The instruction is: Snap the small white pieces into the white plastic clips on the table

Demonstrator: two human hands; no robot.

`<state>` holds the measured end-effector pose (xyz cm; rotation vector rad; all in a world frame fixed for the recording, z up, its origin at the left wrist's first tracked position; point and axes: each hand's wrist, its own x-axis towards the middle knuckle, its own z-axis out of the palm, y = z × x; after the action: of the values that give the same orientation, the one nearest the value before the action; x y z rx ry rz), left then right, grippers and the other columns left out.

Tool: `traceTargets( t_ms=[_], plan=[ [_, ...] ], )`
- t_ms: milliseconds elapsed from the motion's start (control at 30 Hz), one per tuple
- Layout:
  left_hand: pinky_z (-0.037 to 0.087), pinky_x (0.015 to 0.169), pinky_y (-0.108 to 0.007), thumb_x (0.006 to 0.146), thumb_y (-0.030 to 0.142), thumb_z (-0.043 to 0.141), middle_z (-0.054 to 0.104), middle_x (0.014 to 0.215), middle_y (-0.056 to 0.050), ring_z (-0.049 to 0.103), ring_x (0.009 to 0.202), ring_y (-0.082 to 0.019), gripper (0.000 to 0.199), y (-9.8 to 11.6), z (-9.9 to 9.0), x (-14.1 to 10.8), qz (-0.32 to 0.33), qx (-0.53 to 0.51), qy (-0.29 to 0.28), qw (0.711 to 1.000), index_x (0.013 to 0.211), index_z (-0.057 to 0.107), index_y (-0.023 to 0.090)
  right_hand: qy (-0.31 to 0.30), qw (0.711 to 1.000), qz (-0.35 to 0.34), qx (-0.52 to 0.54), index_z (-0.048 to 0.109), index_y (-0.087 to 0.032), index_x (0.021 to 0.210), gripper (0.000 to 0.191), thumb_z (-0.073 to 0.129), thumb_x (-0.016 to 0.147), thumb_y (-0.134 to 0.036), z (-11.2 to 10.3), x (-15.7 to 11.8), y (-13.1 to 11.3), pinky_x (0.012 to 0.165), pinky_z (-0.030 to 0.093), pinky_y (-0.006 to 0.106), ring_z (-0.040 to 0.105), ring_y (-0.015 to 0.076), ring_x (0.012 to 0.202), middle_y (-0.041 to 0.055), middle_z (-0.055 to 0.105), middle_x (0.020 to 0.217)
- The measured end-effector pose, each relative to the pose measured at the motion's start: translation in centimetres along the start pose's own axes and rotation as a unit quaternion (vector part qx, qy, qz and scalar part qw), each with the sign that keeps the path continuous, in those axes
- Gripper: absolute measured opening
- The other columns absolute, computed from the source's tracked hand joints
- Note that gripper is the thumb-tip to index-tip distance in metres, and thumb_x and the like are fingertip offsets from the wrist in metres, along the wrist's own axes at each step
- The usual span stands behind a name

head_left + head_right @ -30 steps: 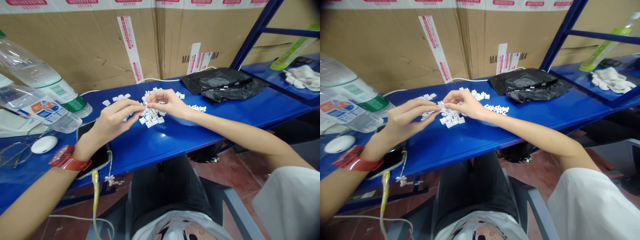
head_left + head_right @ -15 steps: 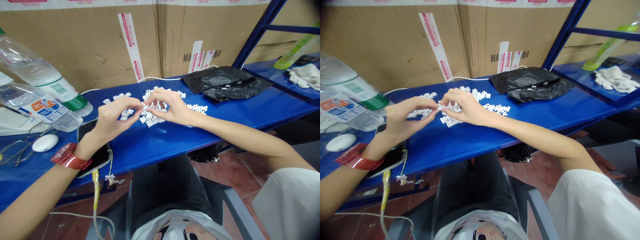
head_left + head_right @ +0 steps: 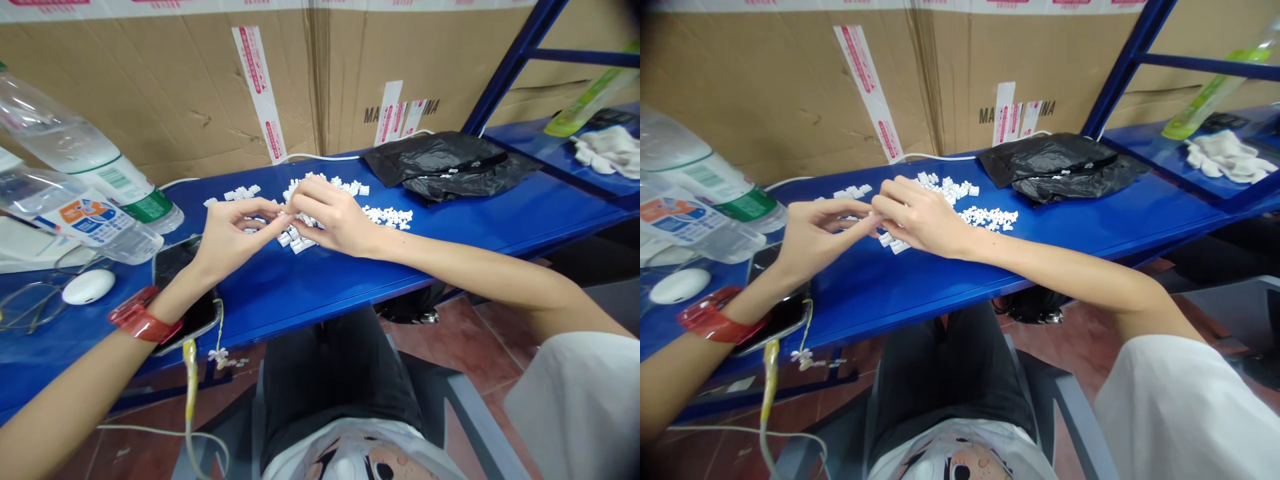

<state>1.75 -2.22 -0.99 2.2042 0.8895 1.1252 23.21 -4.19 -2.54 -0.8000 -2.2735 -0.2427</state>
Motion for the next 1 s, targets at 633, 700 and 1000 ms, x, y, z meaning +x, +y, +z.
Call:
traceTargets(
  t_ms=[633,700,1000],
  plan=[
    [0.071,0.082,-0.028,0.086,0.037,0.083,0.084,0.101,-0.007,0.079,0.092,-0.021,0.035,-1.2,-0.4,0.1,-0.016,0.029,-0.005,0.999,0.118,0.085,0.021,-0.328,0.912,0.241,0.056,0.076,-0.020,0.082,0.003,0.079,0.081,-0.019,-6.7,-0.7,7.1,0.068,0.048,0.035,0.066,0.0181,0.070,0.0016,0.075,0.079],
    [0.071,0.084,-0.028,0.087,0.039,0.082,0.084,0.103,-0.008,0.079,0.093,-0.021,0.037,-1.2,-0.3,0.1,-0.016,0.031,-0.011,0.999,0.119,0.085,0.020,-0.306,0.922,0.232,0.039,0.076,-0.019,0.084,0.001,0.076,0.083,-0.018,-6.6,-0.5,6.6,0.068,0.047,0.035,0.065,0.0174,0.071,0.0020,0.074,0.079],
    [0.070,0.090,-0.032,0.088,0.037,0.080,0.084,0.109,-0.007,0.078,0.088,-0.020,0.035,-1.3,-0.2,0.0,0.021,0.020,-0.027,0.999,0.118,0.085,0.020,-0.318,0.926,0.204,-0.018,0.071,-0.019,0.083,0.022,0.060,0.077,-0.001,-5.5,-0.6,6.6,0.072,0.043,0.036,0.059,0.0174,0.071,0.0033,0.068,0.079]
  ],
)
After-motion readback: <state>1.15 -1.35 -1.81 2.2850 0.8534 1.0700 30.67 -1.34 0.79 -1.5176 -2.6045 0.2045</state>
